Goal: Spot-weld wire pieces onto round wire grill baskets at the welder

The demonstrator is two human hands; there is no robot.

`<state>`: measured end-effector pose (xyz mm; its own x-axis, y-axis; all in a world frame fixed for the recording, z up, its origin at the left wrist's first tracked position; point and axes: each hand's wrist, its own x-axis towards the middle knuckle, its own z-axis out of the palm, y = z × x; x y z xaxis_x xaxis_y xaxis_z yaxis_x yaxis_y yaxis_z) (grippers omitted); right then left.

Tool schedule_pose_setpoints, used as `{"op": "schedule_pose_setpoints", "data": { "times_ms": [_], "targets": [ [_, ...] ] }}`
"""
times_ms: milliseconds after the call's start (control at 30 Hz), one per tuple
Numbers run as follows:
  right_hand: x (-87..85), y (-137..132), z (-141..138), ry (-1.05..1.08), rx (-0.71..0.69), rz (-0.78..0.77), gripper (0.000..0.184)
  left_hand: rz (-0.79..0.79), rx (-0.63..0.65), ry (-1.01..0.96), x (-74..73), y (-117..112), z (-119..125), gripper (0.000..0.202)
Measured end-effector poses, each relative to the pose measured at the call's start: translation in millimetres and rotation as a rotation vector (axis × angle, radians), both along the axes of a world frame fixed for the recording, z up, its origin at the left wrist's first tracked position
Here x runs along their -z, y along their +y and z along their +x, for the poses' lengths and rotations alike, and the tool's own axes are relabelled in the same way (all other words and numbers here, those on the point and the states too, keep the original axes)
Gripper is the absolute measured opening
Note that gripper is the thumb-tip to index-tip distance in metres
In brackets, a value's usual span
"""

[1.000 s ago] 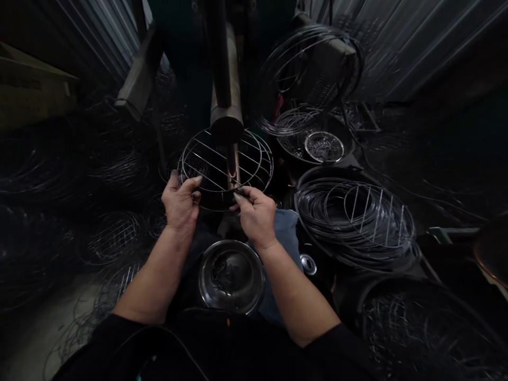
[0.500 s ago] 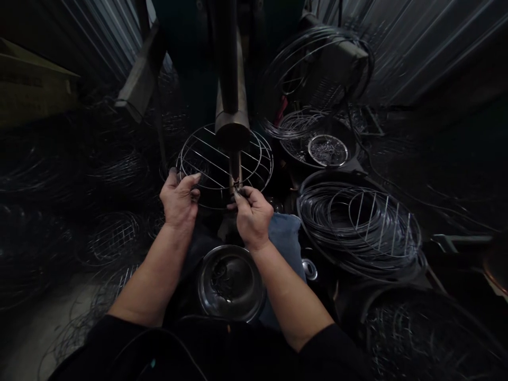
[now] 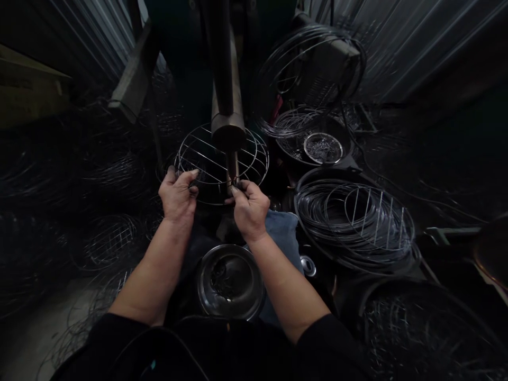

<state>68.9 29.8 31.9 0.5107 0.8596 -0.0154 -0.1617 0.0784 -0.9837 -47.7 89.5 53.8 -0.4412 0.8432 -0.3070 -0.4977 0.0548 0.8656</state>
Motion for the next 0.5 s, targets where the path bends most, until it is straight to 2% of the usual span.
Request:
{"op": "schedule_pose_setpoints", "data": {
  "times_ms": [200, 367, 500],
  "targets": [
    [4.8, -7.5, 3.8, -0.071, -0.063, 0.005, 0.016, 0.016, 0.028, 0.028, -0.1, 0.5, 0.6, 0.087],
    [18.8, -14.3, 0.1, -0.169, 0.003, 0.065, 0.017, 0.051, 0.038, 0.042, -2.1, 0.2, 0.8, 0.081],
    [26.2, -11.2, -1.8, -0.201, 0.017, 0.087, 0.017, 0.047, 0.04, 0.068, -3.1, 1.1, 0.4, 0.086]
  ]
}}
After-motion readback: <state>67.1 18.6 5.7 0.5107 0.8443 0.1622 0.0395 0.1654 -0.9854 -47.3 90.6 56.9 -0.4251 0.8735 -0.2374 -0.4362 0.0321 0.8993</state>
